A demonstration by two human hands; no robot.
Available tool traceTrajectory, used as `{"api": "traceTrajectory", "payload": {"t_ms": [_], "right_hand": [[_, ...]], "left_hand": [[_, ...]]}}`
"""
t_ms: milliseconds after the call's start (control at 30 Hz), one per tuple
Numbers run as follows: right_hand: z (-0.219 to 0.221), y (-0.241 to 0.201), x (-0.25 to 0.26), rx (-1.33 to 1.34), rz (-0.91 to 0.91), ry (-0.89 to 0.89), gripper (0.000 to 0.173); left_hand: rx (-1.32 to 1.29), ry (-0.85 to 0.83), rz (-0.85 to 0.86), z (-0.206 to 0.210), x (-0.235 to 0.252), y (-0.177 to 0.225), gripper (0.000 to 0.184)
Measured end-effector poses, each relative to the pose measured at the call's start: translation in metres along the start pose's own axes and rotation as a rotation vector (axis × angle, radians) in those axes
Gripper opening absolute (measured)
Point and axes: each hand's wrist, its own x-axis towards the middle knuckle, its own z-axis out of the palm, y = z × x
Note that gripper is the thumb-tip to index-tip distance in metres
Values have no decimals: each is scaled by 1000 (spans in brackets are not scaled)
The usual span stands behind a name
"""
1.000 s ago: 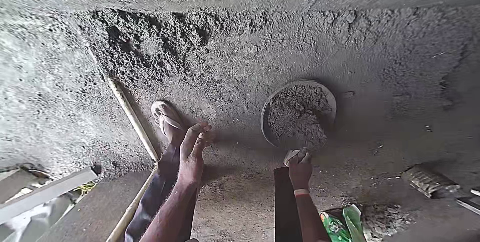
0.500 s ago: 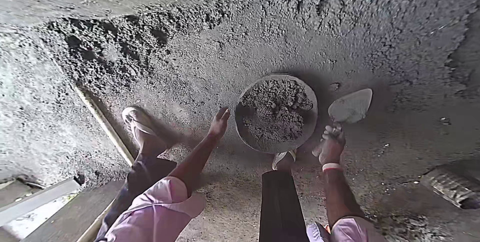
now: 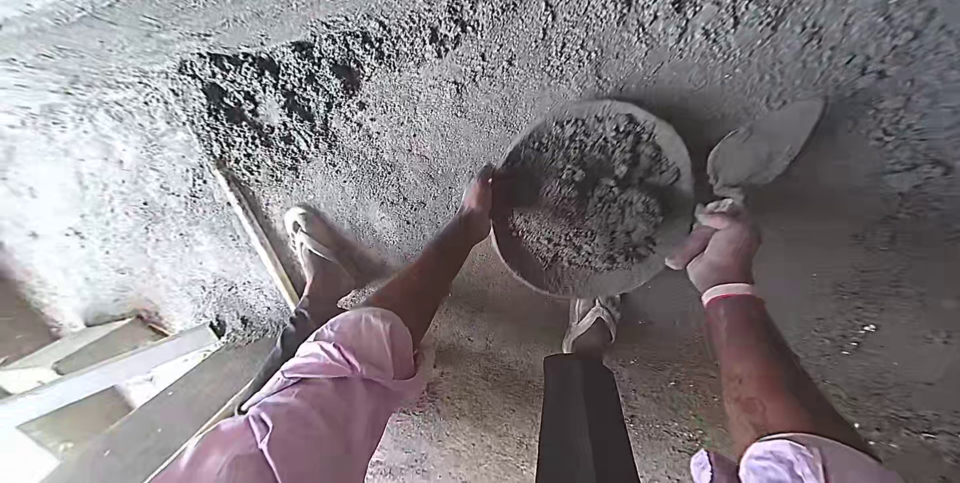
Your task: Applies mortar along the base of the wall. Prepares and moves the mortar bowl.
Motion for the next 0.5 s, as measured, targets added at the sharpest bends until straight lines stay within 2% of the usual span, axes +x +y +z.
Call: {"api": "traceTrajectory", "payload": {"t_ms": [67,167,300,400,467,500], "right_hand": [[5,-13,10,-3,-65,-37,6],[22,-31,30,30,-162,-68,15],[51,-44,27,-113,-161,-65,13],[58,-48,-19,-195,-236,7,52],[66,-41,-51,-173,-376,41,63],[70,-33,-73,-215,-402,52,65]], "left_hand": [[58,-21,63,1,9,18,61],[114,-39,112,-1,31,39,61],[155,-44,207,-14,38,61,60],[129,-91,392,-52,1,48,56],[135,-87,461,-90,-47,32,55],[135,-69,434,-111,-78,22,53]]}}
